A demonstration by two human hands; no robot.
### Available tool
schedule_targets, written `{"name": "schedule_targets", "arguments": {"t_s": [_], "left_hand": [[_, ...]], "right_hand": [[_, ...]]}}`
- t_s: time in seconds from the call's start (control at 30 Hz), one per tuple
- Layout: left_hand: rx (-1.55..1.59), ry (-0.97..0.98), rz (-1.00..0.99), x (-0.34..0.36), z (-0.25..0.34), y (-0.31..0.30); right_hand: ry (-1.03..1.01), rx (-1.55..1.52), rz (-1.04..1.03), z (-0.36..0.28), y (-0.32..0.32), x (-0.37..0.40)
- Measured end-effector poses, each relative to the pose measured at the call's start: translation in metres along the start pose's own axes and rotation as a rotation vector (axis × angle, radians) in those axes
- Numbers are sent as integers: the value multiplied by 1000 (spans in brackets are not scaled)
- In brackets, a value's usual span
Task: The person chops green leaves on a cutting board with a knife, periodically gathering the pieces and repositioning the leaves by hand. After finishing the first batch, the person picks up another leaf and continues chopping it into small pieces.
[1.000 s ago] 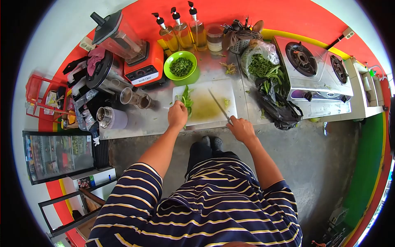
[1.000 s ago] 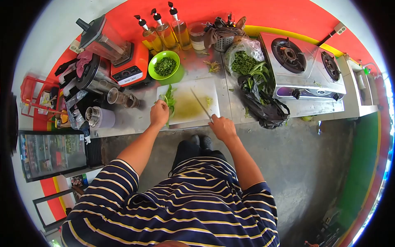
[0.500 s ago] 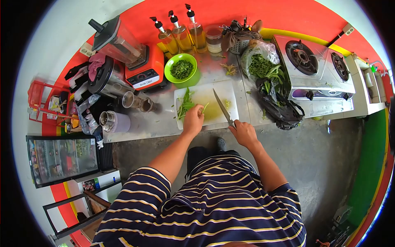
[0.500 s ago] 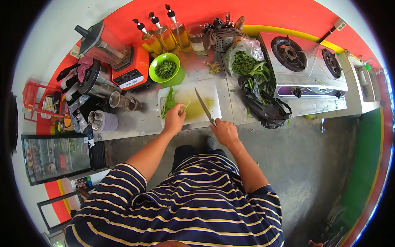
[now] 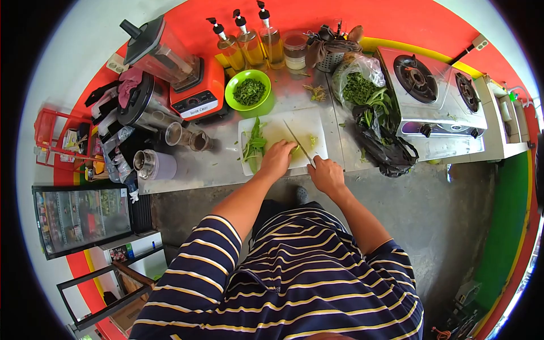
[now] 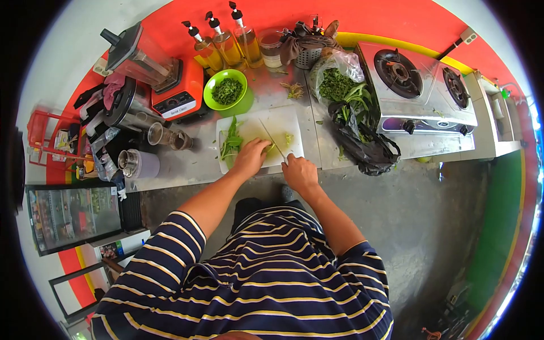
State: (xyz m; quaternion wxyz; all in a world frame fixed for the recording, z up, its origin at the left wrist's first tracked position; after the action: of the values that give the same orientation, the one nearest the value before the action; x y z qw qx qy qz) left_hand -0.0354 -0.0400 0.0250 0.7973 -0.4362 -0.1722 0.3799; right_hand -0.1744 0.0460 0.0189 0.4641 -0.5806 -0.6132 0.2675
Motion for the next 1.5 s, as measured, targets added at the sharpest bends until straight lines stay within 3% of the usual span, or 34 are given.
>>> {"name": "schedule_targets", "arguments": {"t_s": [0.23,0.4,0.6,0.77,0.97,1.17,1.4,1.5], "left_hand": [[-120,-46,-236,-4,-5,27],[-75,2,-14,1,-9,22],[43,-68,25,1,-17,24],[74,-90,82,0,-18,21],[60,-122,68,0,-20,22],[84,-144,107,1,-23,23],[54,-171,112,0,-24,24],[40,-138,164,4,-23,26]], "right_hand": [[32,86,-68,-8,8,-4],[49,118,-123,-14,18,-3],[77,256,-185,-27,12,-11],[130,220,-87,-17,42,-26],[55,318,-100,-38,15,-26],[141,237,-92,-30,45,-33],[84,337,-100,-35,34,-28],[130,230,-87,-31,41,-32]]}}
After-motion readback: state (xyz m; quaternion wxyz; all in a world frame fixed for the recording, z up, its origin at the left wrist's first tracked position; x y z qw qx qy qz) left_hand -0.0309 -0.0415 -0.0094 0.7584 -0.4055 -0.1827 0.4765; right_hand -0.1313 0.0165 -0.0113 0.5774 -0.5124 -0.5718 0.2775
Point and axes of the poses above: each hand's wrist, its own x-axis away from the middle knuckle, its own y-axis out of the palm, z = x × y, the point moved 7 cm from there along -x, towards the middle knuckle, and after that the axes turned 2 degrees about -z, right-handed, at the moved point
